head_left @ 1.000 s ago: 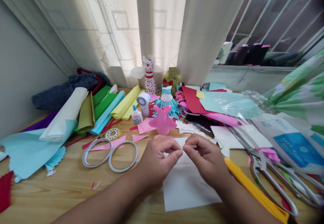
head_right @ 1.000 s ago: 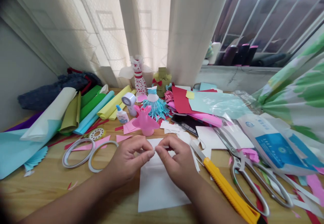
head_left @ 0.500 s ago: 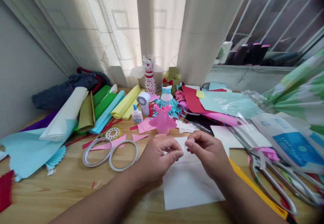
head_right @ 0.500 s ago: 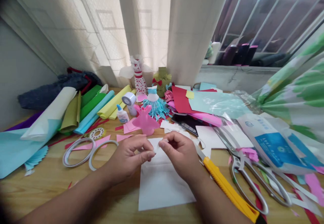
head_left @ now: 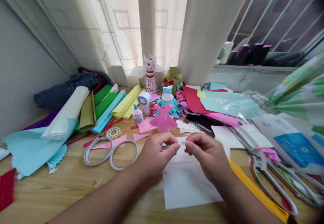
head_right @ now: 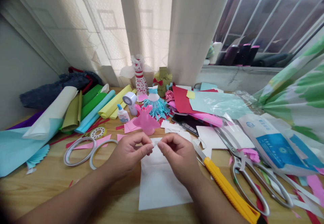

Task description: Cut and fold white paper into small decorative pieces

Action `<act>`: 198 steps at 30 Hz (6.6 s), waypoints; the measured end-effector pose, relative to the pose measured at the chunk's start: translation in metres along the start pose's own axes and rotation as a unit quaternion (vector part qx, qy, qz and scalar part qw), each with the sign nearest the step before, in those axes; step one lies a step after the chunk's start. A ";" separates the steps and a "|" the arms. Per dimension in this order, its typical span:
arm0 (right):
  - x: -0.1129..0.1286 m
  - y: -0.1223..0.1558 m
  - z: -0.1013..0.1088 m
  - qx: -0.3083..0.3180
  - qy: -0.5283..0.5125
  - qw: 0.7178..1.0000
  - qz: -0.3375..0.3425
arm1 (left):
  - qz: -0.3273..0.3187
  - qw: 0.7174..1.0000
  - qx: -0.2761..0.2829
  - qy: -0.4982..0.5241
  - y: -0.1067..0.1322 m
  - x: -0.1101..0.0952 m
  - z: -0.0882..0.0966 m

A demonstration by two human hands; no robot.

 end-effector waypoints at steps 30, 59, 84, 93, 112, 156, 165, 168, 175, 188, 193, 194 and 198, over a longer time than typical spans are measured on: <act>0.039 0.009 0.006 0.022 -0.001 0.977 0.214 | 0.003 0.995 0.076 0.068 0.001 -0.004 -0.010; 0.033 0.004 -0.002 0.026 0.041 0.989 0.138 | 0.127 0.981 0.108 0.099 0.008 0.020 -0.026; 0.046 0.005 -0.016 0.097 0.016 0.978 0.183 | 0.141 0.949 0.181 0.218 0.008 0.022 -0.039; 0.048 0.005 -0.014 0.072 0.029 0.979 0.188 | 0.068 0.976 0.127 0.166 0.002 0.014 -0.028; 0.052 0.010 -0.017 0.123 0.016 0.964 0.235 | 0.164 0.936 0.167 0.261 0.012 0.021 -0.040; -0.002 -0.003 -0.012 0.070 -0.021 0.997 -0.025 | -0.037 0.987 -0.026 -0.155 0.006 -0.014 0.000; 0.009 -0.003 -0.002 0.008 0.034 0.999 0.029 | -0.025 0.979 -0.059 -0.193 0.005 -0.007 0.006; 0.032 0.004 -0.017 0.054 0.099 0.986 0.123 | -0.024 0.979 -0.060 -0.195 0.004 -0.008 0.007; 0.045 0.008 -0.014 0.030 0.134 0.976 0.168 | -0.057 0.971 -0.058 -0.224 0.006 -0.018 0.003; 0.042 0.007 -0.014 0.027 0.138 0.975 0.170 | -0.023 0.979 -0.068 -0.188 0.005 -0.012 0.008; 0.047 0.010 -0.020 0.051 0.164 0.967 0.187 | -0.049 0.970 -0.060 -0.229 0.006 -0.017 0.003; 0.045 0.008 -0.017 0.042 0.168 0.969 0.177 | -0.052 0.969 -0.056 -0.234 0.006 -0.018 0.002; 0.043 0.006 -0.020 0.076 0.158 0.969 0.173 | -0.061 0.971 -0.046 -0.228 0.007 -0.019 0.000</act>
Point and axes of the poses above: each hand's wrist, its own y-axis away from the middle knuckle, its own z-axis out of the back of the hand, x = y × z, the point moved 10 cm from there along -y, towards the middle knuckle, and after that the axes turned 2 degrees about -y, right-handed, at the moved point
